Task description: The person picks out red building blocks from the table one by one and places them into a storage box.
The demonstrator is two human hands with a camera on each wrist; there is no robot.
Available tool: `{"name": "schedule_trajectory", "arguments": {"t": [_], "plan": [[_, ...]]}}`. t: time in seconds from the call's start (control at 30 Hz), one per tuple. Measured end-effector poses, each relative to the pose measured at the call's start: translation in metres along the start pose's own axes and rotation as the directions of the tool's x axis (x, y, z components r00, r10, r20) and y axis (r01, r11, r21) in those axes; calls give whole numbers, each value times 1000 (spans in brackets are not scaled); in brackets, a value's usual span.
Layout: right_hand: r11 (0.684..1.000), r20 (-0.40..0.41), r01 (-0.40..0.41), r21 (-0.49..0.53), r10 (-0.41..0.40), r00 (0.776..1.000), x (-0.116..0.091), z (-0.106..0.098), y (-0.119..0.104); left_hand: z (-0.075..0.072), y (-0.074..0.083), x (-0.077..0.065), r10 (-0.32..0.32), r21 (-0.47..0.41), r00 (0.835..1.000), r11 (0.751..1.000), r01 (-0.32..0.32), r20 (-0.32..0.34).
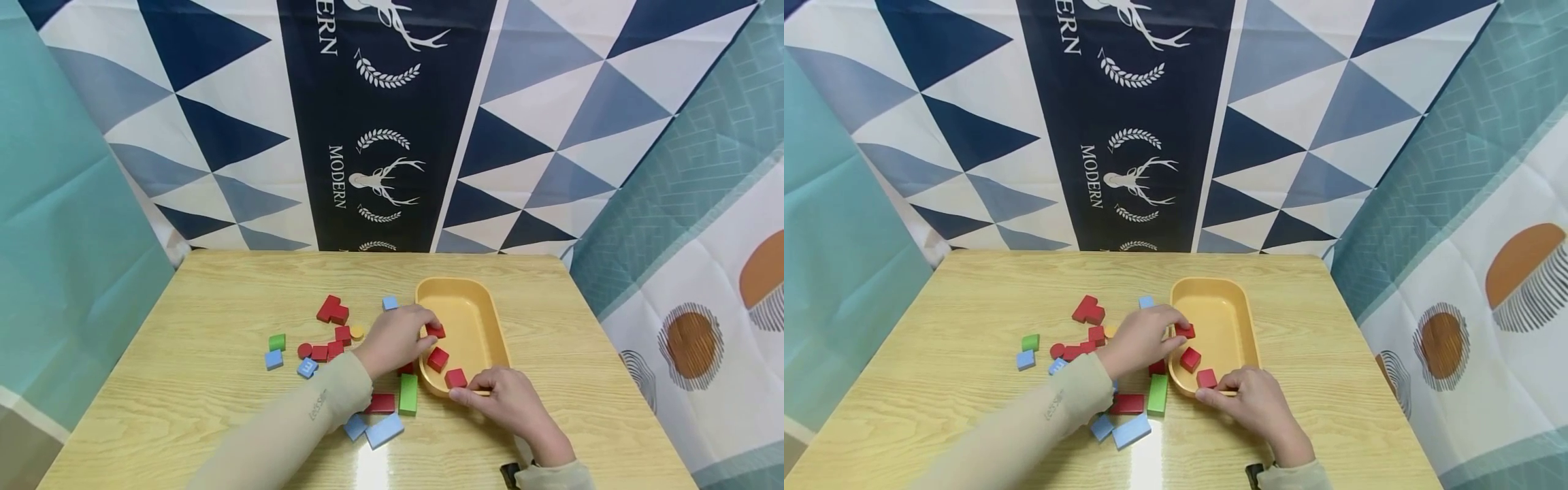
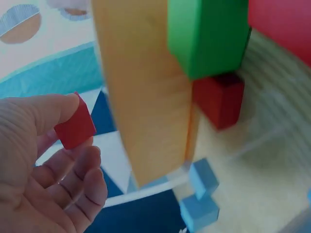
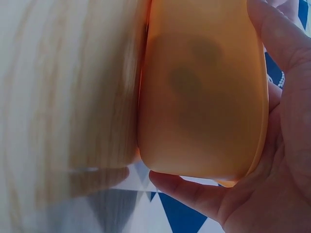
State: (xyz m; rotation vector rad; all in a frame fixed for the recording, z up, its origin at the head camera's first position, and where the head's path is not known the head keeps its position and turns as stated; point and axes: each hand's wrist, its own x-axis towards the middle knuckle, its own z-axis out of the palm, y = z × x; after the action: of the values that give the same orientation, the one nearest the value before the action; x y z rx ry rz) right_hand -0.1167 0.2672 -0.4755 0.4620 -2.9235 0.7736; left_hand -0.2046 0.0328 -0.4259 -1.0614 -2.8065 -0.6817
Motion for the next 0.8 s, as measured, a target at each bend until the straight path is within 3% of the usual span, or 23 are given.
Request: {"name": "schedule_trajectory", "arguments": {"t": [0.2,0.4,0.8], "plan": [[1000,1,4,-3,-4,1000,1,1,0,22,1,13,38,84,999,996,-41,37],[1000,-11,9,-4,-9,1000,1,1,0,32,-3,17,13,188,997,982,-29,82],[1000,2,-21,-10,21,1000,0,2,1,35,-2,15,-7,166,997,986,-7,81]]}}
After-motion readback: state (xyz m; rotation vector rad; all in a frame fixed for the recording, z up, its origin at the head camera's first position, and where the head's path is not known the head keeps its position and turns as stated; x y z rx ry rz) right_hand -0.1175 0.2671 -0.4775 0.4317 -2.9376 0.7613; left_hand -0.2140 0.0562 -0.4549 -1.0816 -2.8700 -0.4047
